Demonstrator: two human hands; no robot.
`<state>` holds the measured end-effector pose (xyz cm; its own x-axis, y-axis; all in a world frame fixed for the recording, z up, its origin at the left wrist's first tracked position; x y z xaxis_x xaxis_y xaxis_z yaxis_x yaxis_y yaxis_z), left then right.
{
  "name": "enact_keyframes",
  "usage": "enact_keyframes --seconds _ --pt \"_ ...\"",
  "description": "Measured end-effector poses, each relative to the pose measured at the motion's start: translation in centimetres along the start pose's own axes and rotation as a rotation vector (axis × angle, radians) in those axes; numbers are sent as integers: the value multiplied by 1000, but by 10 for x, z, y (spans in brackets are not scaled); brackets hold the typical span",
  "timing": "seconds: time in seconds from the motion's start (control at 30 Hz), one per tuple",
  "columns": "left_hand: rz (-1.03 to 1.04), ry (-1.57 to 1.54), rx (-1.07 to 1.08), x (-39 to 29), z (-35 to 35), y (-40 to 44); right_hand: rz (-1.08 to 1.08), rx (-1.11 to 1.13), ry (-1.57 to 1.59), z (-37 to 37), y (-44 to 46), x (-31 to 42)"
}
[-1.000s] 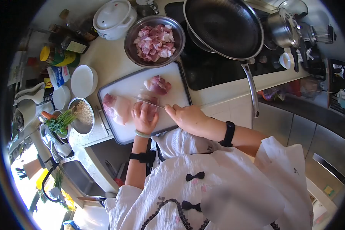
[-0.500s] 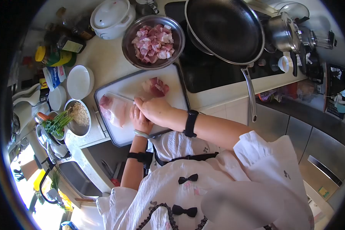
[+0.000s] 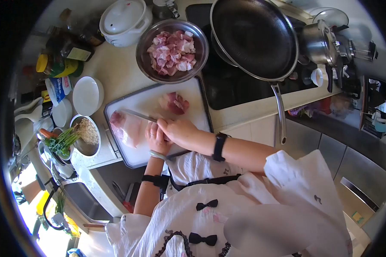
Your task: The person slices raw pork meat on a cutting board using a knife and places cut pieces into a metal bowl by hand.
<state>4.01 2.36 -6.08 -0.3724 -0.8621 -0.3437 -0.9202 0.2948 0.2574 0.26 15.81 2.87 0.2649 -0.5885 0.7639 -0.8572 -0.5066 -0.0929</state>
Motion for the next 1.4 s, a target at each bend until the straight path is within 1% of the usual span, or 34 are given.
enact_keyframes --seconds 0.07,0.1,0.13,0.2,0.23,0.3,0.33,0.4,0.47,0.53,0.57,0.63,0.67,0.73,0.77,0.83,0.87,0.93,0.97,1.0,1.07,1.13,1.2,1.33,1.4 --pt "16 -63 -67 -2 -1 1 152 41 39 -17 -23 6" --pt "6 -61 -42 -1 -1 -1 252 145 4 -19 -40 3" --pt "2 -66 -34 0 -1 -2 260 151 7 -16 -53 0" --pt "56 -65 -28 -2 2 -3 250 173 -97 -11 -72 -10" --pt "51 -69 -23 -4 1 -3 254 179 -96 -12 -63 -9" --pt "16 -37 -36 -3 -3 0 157 161 -32 -7 -25 -5" --pt "19 -25 -43 -1 -4 2 144 155 -31 1 -12 -7" --pt "-28 -28 3 -2 -3 1 3 16 -87 12 2 -8" --pt "7 -10 -18 -1 -3 3 -19 -1 -68 2 -7 -9" --pt "-33 -64 -46 -4 -6 1 165 117 -40 -11 -37 -7" --pt "-32 -73 -28 -3 -5 -1 169 127 -40 -13 -50 -10" --pt "-31 -87 -9 -3 -3 -2 190 163 -184 -15 -68 -14" --pt "-13 -98 7 -3 -3 -2 201 170 -180 -8 -65 -17" --pt "8 -88 28 -3 -3 -1 154 148 16 -1 -23 -11" --pt "-11 -89 33 -3 -4 0 151 148 21 2 -7 -7" --pt "-32 -117 29 -1 -6 1 74 82 -34 2 18 3" --pt "-20 -117 18 0 -7 2 71 68 -43 3 16 0" --pt "-17 -109 -5 -3 -7 2 67 129 -41 4 1 -10" --pt "-20 -112 -10 -2 -7 2 141 190 -29 -1 -14 -12" --pt "-14 -108 -6 -1 -6 2 139 194 -34 -2 -32 -16" --pt "-11 -105 -6 -2 -7 1 148 65 -54 0 -60 -29" --pt "-17 -115 9 -3 -10 4 111 36 -101 -8 -51 -19" --pt "-6 -128 -15 -3 -9 6 278 230 -6 -9 -30 -13" --pt "19 -158 -52 -8 -18 16 268 201 76 -9 -3 -27" --pt "22 -160 -66 -10 -25 16 192 17 190 -21 -10 -38"
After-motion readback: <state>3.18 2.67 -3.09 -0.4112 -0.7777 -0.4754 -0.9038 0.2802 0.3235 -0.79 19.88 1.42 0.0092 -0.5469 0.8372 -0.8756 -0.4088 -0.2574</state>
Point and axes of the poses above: each hand's wrist, its own y-axis towards the middle knuckle, its own z-axis out of the palm, x = y × z, the point moved 2 cm from there along y, towards the middle knuckle, and after that the axes turned 15 degrees about y, right-handed, at the moved point
